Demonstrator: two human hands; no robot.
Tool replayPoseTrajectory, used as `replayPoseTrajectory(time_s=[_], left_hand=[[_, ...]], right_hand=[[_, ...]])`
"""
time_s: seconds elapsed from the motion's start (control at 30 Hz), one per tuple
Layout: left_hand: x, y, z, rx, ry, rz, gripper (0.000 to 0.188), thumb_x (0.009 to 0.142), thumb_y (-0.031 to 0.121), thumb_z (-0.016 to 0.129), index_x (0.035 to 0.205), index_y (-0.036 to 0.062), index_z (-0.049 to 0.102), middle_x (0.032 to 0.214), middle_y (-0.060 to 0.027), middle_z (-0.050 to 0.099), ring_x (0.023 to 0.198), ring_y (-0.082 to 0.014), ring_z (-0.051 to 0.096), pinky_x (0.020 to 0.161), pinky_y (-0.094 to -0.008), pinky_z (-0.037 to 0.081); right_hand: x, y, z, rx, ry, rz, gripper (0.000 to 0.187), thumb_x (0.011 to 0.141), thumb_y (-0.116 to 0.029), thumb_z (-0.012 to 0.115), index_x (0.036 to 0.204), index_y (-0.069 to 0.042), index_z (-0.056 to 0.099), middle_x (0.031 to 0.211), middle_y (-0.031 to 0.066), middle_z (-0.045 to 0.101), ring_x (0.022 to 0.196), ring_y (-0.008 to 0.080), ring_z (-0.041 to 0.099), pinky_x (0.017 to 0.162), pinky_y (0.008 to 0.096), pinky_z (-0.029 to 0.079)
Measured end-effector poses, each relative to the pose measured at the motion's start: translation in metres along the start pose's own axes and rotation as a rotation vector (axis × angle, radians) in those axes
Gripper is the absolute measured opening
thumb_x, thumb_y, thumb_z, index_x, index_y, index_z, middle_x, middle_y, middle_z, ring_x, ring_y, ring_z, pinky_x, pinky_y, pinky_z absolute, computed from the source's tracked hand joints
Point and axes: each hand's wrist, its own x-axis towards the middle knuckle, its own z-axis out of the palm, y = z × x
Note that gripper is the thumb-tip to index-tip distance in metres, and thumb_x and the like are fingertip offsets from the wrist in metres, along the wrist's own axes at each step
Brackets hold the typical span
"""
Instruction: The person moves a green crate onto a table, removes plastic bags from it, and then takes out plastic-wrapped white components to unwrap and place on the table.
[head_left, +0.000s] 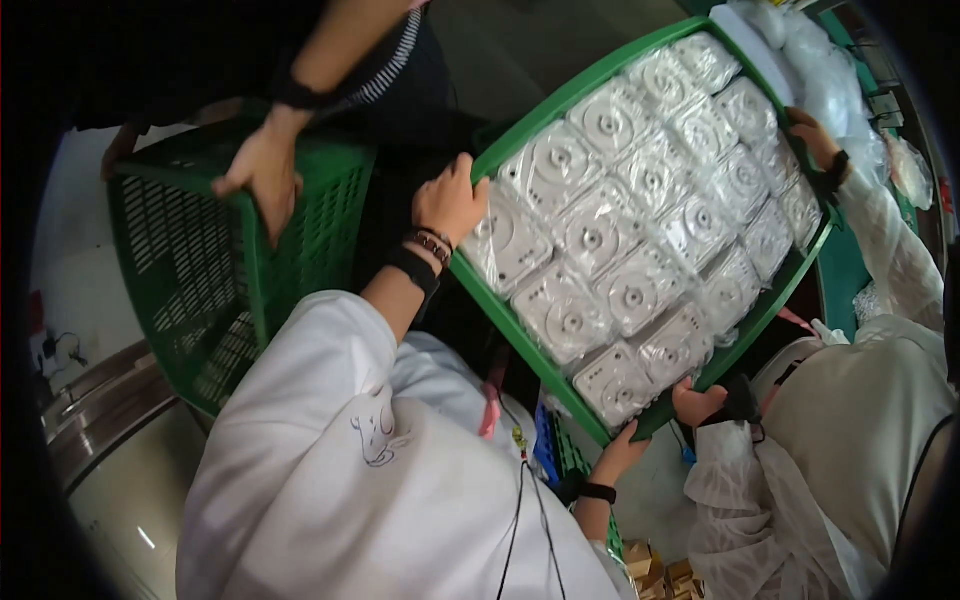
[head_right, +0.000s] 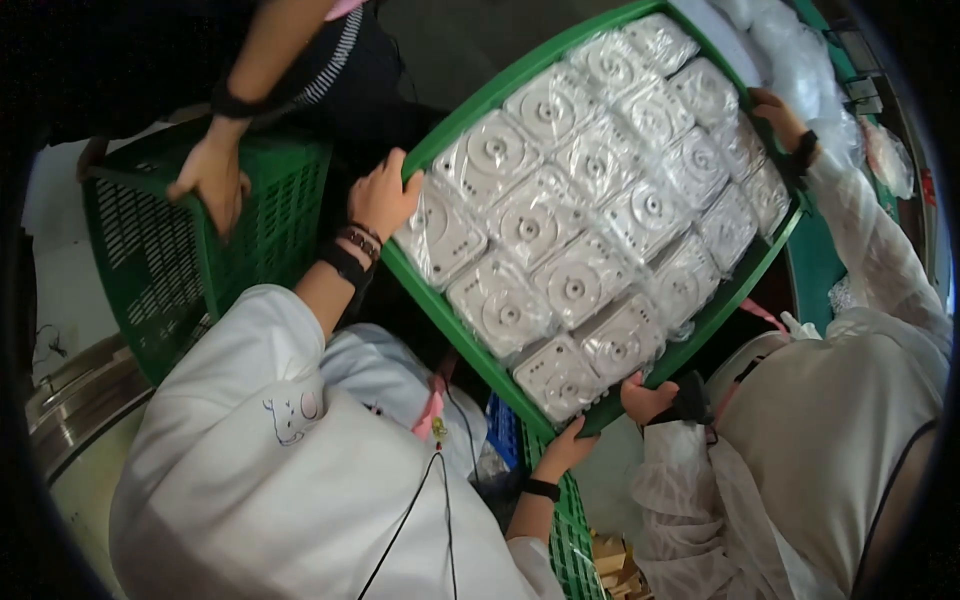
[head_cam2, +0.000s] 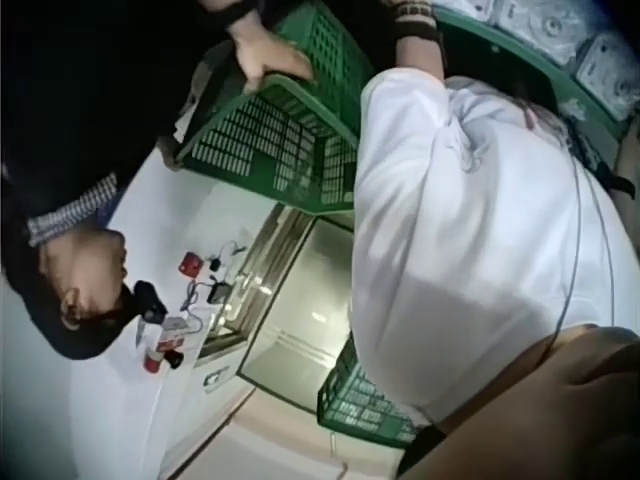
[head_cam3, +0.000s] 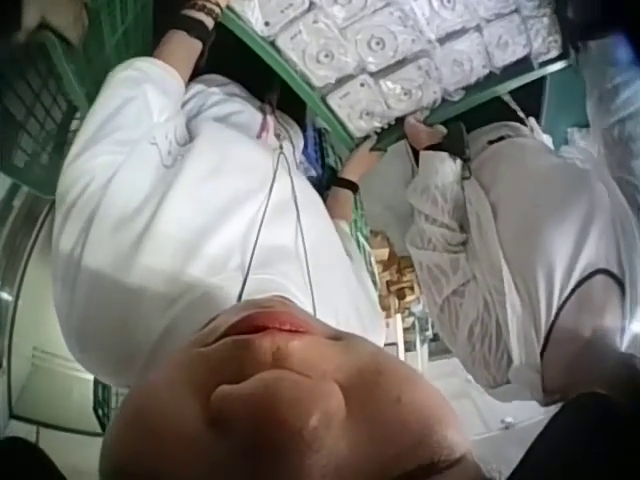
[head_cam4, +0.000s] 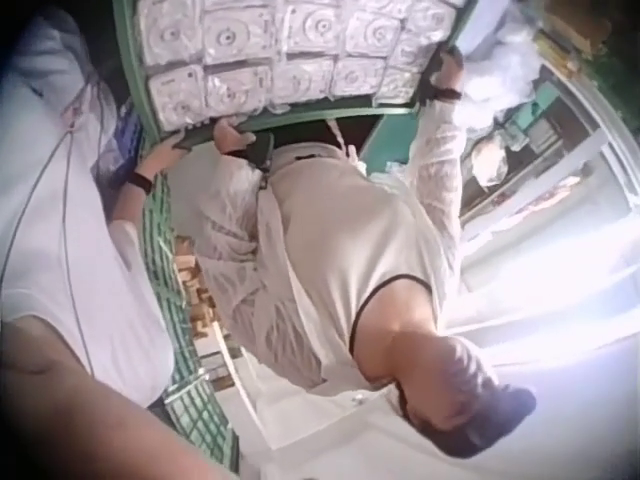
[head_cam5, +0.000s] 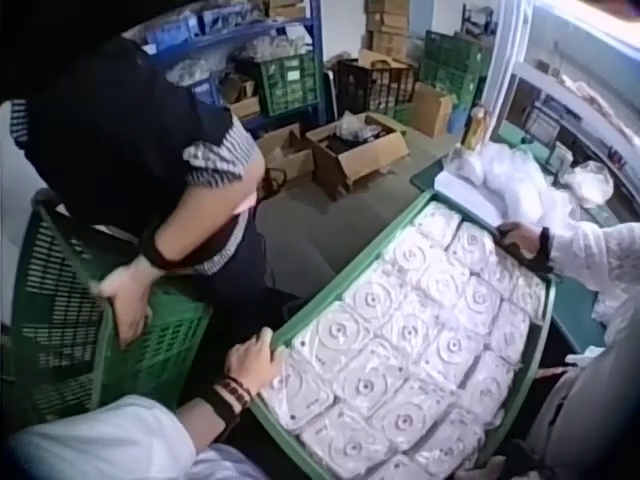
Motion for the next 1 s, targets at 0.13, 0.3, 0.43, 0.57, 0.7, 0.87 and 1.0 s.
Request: replayPoseTrajectory(time_s=[0.13,0.3,0.43,0.57,0.7,0.87,1.0], left_hand=[[-0.001,0.003,0.0,-0.023,0.014,-0.002,0.028,0.08,0.032,0.047,0.091,0.0069,0.043,0.078,-0.0152,0.058,0.069,-0.036,0.055,0.059,-0.045,0.044],[-0.01,-0.003,-0.006,0.042,-0.095,-0.028,0.031,0.081,0.035,0.046,0.09,0.0055,0.044,0.079,-0.0153,0.058,0.07,-0.0333,0.057,0.06,-0.0431,0.046],[0.0,-0.008,-0.014,-0.14,-0.202,0.024,0.037,0.081,0.039,0.046,0.095,0.0048,0.046,0.079,-0.0164,0.059,0.073,-0.0346,0.056,0.062,-0.0416,0.045],[0.0,-0.05,-0.005,-0.457,-0.23,0.089,0.037,0.079,0.037,0.052,0.096,0.0044,0.049,0.08,-0.0153,0.059,0.072,-0.0306,0.057,0.063,-0.0358,0.043],[-0.004,-0.057,0.009,-0.807,-0.24,-0.036,0.026,0.076,0.024,0.06,0.087,0.003,0.049,0.073,-0.0096,0.056,0.068,-0.0163,0.053,0.063,-0.03,0.042],[-0.008,-0.05,0.008,-0.921,-0.188,-0.038,0.021,0.073,0.013,0.061,0.086,0.0026,0.049,0.076,-0.0097,0.054,0.07,-0.0194,0.053,0.062,-0.0302,0.041],[-0.013,-0.051,0.01,-0.705,-0.093,0.041,0.021,0.071,0.009,0.059,0.088,0.002,0.048,0.083,-0.0126,0.053,0.075,-0.0291,0.053,0.063,-0.0325,0.042]], right_hand=[[-0.002,0.005,0.001,0.039,-0.044,-0.007,0.037,0.083,-0.024,0.048,0.1,0.009,0.044,0.091,0.0225,0.052,0.081,0.0346,0.052,0.072,0.0384,0.04],[-0.02,0.005,-0.013,0.065,-0.109,0.011,0.038,0.084,-0.023,0.047,0.103,0.009,0.043,0.095,0.0222,0.051,0.083,0.0338,0.051,0.074,0.0377,0.04],[-0.012,-0.01,-0.015,0.081,-0.163,0.009,0.038,0.084,-0.023,0.047,0.106,0.007,0.042,0.1,0.0216,0.05,0.087,0.0331,0.051,0.077,0.0373,0.039],[0.014,-0.046,-0.013,-0.007,-0.197,-0.014,0.037,0.083,-0.02,0.048,0.109,0.005,0.041,0.102,0.0212,0.05,0.09,0.033,0.05,0.079,0.0372,0.039],[0.011,-0.042,-0.018,-0.159,-0.281,0.068,0.038,0.082,-0.017,0.05,0.112,0.004,0.04,0.104,0.0212,0.049,0.092,0.0332,0.049,0.08,0.0371,0.038],[0.015,-0.029,-0.015,-0.064,-0.384,-0.029,0.045,0.078,-0.012,0.054,0.115,0.006,0.035,0.111,0.0225,0.044,0.099,0.0356,0.045,0.082,0.0391,0.037],[0.008,-0.16,-0.009,-0.619,-0.082,-0.677,0.048,0.077,-0.01,0.055,0.117,0.004,0.033,0.116,0.0195,0.038,0.108,0.0351,0.035,0.09,0.0414,0.031]])
